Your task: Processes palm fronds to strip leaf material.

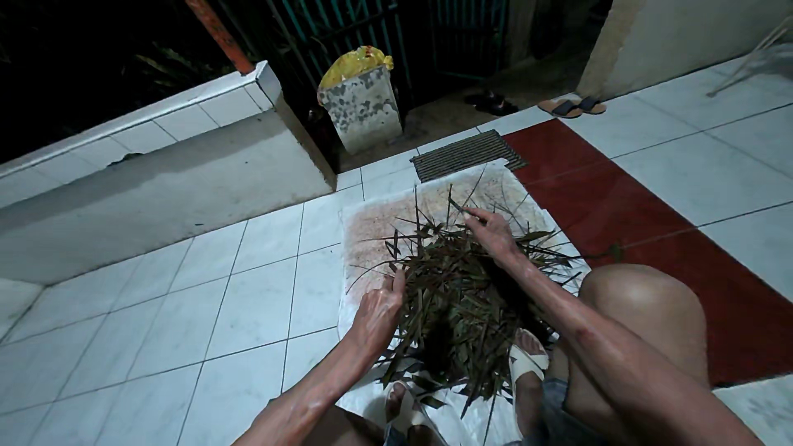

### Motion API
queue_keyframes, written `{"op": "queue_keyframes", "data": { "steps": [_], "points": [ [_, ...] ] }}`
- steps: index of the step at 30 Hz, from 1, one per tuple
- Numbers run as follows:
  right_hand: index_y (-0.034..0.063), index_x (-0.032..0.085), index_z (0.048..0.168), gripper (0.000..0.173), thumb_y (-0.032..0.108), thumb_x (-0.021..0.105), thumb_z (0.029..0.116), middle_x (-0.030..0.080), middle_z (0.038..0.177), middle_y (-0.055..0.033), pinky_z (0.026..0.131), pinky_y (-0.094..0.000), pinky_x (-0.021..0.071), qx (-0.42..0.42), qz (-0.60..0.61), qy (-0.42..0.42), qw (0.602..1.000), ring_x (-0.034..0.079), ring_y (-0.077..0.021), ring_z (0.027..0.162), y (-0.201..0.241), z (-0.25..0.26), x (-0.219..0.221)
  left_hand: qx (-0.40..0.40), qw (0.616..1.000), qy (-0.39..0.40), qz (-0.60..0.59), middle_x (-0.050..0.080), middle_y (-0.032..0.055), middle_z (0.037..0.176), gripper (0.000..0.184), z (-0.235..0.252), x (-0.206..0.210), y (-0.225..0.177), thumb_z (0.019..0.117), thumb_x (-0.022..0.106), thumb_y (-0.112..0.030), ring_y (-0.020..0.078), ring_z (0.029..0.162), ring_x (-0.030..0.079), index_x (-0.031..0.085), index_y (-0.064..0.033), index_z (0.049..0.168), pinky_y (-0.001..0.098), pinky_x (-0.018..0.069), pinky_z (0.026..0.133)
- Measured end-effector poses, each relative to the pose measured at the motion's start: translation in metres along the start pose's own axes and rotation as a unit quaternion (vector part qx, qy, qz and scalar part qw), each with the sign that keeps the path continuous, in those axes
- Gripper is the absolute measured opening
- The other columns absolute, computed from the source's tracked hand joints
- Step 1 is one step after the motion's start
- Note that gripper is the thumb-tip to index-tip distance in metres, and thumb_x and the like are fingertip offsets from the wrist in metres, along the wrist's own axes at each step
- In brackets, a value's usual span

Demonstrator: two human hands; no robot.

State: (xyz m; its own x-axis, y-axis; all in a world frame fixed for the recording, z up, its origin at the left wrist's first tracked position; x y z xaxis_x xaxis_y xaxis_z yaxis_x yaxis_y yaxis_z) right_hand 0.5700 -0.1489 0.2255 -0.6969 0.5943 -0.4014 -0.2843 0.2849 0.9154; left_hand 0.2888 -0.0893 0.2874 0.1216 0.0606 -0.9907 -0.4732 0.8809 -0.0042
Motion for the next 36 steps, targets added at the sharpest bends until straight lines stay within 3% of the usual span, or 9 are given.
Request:
{"op": "queue_keyframes", "data": {
  "steps": [3,6,9,12,21,27,32,34,36],
  "points": [
    [0.0196,0.067,0.136,0.036,0.037,0.055,0.1066,0.071,0.114,-0.0163,0.082,-0.0577,0.0533,0.024,0.033,-0.008,0.999,0.068,-0.0327,0.093,-0.005,0.01,-0.005,0.006,1.0,-0.016,-0.002,0.07,0.0172,0.083,0.034,-0.004,-0.002,0.0,0.0995,0.052,-0.003,0.031,0.061,0.07,0.064,0.0048,0.13,0.0426,0.0591,0.057],
    [0.0174,0.063,0.14,0.038,0.035,0.055,0.1067,0.068,0.121,-0.0151,0.084,-0.0491,0.053,0.07,0.114,0.009,0.991,0.065,-0.027,0.097,-0.003,0.009,-0.011,0.003,1.0,-0.017,-0.006,0.07,0.0178,0.083,0.033,-0.007,-0.004,0.001,0.0992,0.053,-0.002,0.0317,0.062,0.07,0.064,0.0046,0.129,0.0434,0.0592,0.057],
    [0.0183,0.063,0.139,0.036,0.032,0.055,0.1073,0.062,0.092,-0.006,0.059,-0.0299,0.0409,0.089,0.146,0.013,0.985,0.048,-0.0116,0.065,-0.001,0.009,-0.014,0.002,1.0,-0.012,-0.012,0.07,0.0186,0.085,0.034,-0.009,-0.003,0.003,0.0995,0.052,-0.002,0.0325,0.062,0.07,0.064,0.0048,0.13,0.0442,0.0594,0.058],
    [0.0227,0.062,0.14,0.036,0.034,0.054,0.1074,0.057,0.081,-0.002,0.05,-0.0237,0.0333,0.093,0.158,0.028,0.983,0.04,-0.0075,0.055,-0.005,0.008,-0.015,0.005,1.0,-0.013,-0.011,0.07,0.0179,0.084,0.033,-0.011,-0.001,0.005,0.0994,0.052,-0.003,0.0319,0.061,0.07,0.065,0.0038,0.129,0.0435,0.0591,0.057],
    [0.018,0.061,0.14,0.035,0.028,0.053,0.1078,0.056,0.079,-0.0014,0.05,-0.0239,0.0367,0.146,0.172,-0.006,0.974,0.043,-0.0073,0.055,-0.046,0.047,-0.02,-0.003,0.999,-0.027,-0.038,0.071,0.0168,0.082,0.031,-0.013,-0.006,0.016,0.1008,0.05,-0.004,0.0314,0.062,0.07,0.068,0.0015,0.125,0.0448,0.0592,0.058],
    [0.0199,0.059,0.142,0.037,0.031,0.053,0.1077,0.059,0.088,-0.0018,0.052,-0.0246,0.0377,0.188,0.167,-0.057,0.966,0.044,-0.007,0.059,-0.062,0.056,-0.04,-0.008,0.997,-0.017,-0.073,0.069,0.0162,0.078,0.03,-0.017,-0.012,0.024,0.1025,0.048,-0.007,0.0319,0.064,0.07,0.069,0.0011,0.123,0.0464,0.059,0.061],
    [0.0148,0.061,0.139,0.037,0.031,0.052,0.1075,0.06,0.096,-0.0085,0.062,-0.0358,0.0439,0.198,0.144,-0.156,0.957,0.049,-0.015,0.069,-0.085,0.056,-0.058,-0.057,0.993,-0.065,-0.075,0.069,0.0166,0.075,0.028,-0.017,-0.029,0.045,0.1015,0.05,-0.007,0.0332,0.063,0.07,0.071,0.0005,0.119,0.0492,0.0585,0.059],
    [0.0097,0.062,0.139,0.039,0.03,0.054,0.1068,0.065,0.119,-0.0197,0.084,-0.0526,0.0515,0.198,0.125,-0.193,0.953,0.063,-0.03,0.096,-0.103,0.052,-0.061,-0.093,0.988,-0.089,-0.08,0.069,0.016,0.073,0.029,-0.017,-0.041,0.059,0.1033,0.048,-0.009,0.0319,0.06,0.069,0.071,0.001,0.118,0.0495,0.0582,0.059],
    [0.0058,0.063,0.136,0.039,0.03,0.053,0.1069,0.062,0.129,-0.0271,0.095,-0.0647,0.0479,0.196,0.094,-0.208,0.954,0.062,-0.0425,0.114,-0.12,0.044,-0.06,-0.122,0.982,-0.111,-0.093,0.068,0.0122,0.071,0.031,-0.017,-0.047,0.076,0.1059,0.047,-0.014,0.0251,0.057,0.067,0.071,-0.0008,0.119,0.0444,0.0588,0.057]
  ]
}}
Point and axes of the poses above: each hand's wrist, its own z-axis towards the middle knuckle, its own x-axis out of the palm, y = z × x, the point moved 3 cm from there along z, towards the middle knuckle
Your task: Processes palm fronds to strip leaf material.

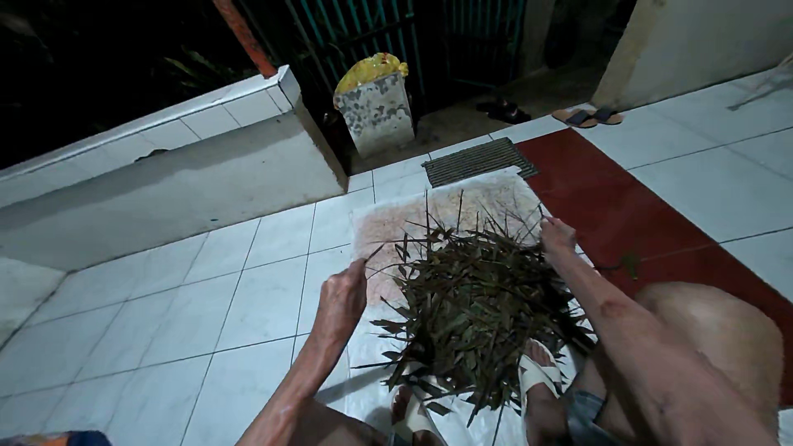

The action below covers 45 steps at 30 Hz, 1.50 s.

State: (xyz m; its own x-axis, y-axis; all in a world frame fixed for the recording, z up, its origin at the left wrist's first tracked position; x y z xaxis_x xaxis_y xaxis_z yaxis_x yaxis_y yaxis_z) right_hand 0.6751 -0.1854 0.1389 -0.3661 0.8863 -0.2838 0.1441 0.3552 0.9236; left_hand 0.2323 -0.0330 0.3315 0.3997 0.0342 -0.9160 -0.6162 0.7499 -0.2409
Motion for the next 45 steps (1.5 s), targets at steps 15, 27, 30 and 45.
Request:
{"op": "queue_keyframes", "data": {
  "steps": [15,27,30,45],
  "points": [
    [-0.0058,0.064,0.126,0.042,0.029,0.056,0.1044,0.061,0.132,-0.0287,0.105,-0.0614,0.0443,0.049,-0.363,0.23,0.902,0.059,-0.0427,0.124,-0.045,-0.067,0.004,-0.24,0.965,-0.058,-0.093,0.072,0.0091,0.082,0.031,0.014,-0.04,0.084,0.1078,0.044,-0.02,0.0198,0.056,0.069,0.064,-0.0019,0.123,0.0401,0.0612,0.051],
    [0.006,0.06,0.14,0.04,0.03,0.051,0.1086,0.068,0.114,-0.0186,0.088,-0.0466,0.0545,-0.143,-0.081,0.236,0.958,0.067,-0.0256,0.094,0.05,-0.086,0.026,-0.055,0.987,0.03,-0.146,0.072,0.0064,0.085,0.035,0.015,0.003,0.062,0.1082,0.045,-0.021,0.0156,0.057,0.068,0.059,-0.0081,0.138,0.0369,0.0614,0.053],
    [0.0123,0.061,0.14,0.038,0.032,0.05,0.1096,0.069,0.099,-0.0131,0.073,-0.0423,0.0538,-0.229,-0.049,0.234,0.944,0.062,-0.021,0.076,0.105,-0.102,0.026,0.002,0.987,0.058,-0.152,0.071,0.0054,0.083,0.035,0.017,0.021,0.044,0.1072,0.046,-0.02,0.0152,0.058,0.068,0.06,-0.0089,0.137,0.0369,0.0617,0.055],
    [0.0201,0.055,0.146,0.041,0.037,0.043,0.1108,0.058,0.079,0.0004,0.043,-0.02,0.0324,-0.194,0.14,0.325,0.915,0.039,-0.0063,0.049,0.164,-0.097,0.008,0.056,0.958,0.197,-0.201,0.068,0.0036,0.08,0.035,0.014,0.05,0.002,0.1077,0.047,-0.021,0.0128,0.056,0.065,0.06,-0.0154,0.139,0.033,0.0594,0.054]
  ]
}}
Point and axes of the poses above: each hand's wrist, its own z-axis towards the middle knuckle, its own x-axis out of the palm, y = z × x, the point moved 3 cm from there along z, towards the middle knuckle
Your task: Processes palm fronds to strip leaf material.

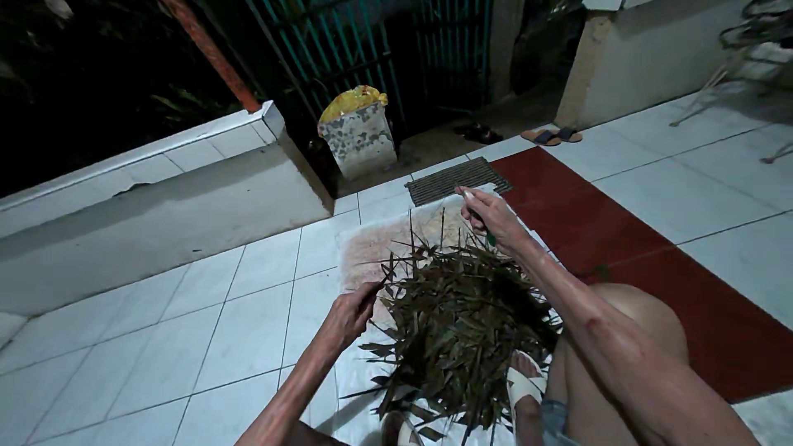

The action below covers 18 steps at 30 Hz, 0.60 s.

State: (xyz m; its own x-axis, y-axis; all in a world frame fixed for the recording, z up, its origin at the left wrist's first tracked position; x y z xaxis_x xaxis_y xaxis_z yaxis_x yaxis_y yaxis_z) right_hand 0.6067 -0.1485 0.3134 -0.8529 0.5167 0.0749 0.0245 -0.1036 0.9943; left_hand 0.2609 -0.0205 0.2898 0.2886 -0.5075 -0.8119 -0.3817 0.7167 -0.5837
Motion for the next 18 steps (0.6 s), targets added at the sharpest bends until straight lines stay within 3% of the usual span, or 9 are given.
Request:
{"op": "queue_keyframes", "data": {
  "steps": [18],
  "points": [
    [0.0216,0.057,0.145,0.038,0.033,0.048,0.1097,0.057,0.079,0.0002,0.044,-0.019,0.0359,0.006,0.056,0.059,0.997,0.044,-0.0064,0.052,-0.01,0.021,-0.005,-0.017,0.998,0.059,-0.012,0.067,0.0033,0.079,0.035,0.008,0.002,-0.001,0.1092,0.046,-0.025,0.0123,0.056,0.064,0.06,-0.0174,0.14,0.0319,0.0585,0.053]
  ]
}}
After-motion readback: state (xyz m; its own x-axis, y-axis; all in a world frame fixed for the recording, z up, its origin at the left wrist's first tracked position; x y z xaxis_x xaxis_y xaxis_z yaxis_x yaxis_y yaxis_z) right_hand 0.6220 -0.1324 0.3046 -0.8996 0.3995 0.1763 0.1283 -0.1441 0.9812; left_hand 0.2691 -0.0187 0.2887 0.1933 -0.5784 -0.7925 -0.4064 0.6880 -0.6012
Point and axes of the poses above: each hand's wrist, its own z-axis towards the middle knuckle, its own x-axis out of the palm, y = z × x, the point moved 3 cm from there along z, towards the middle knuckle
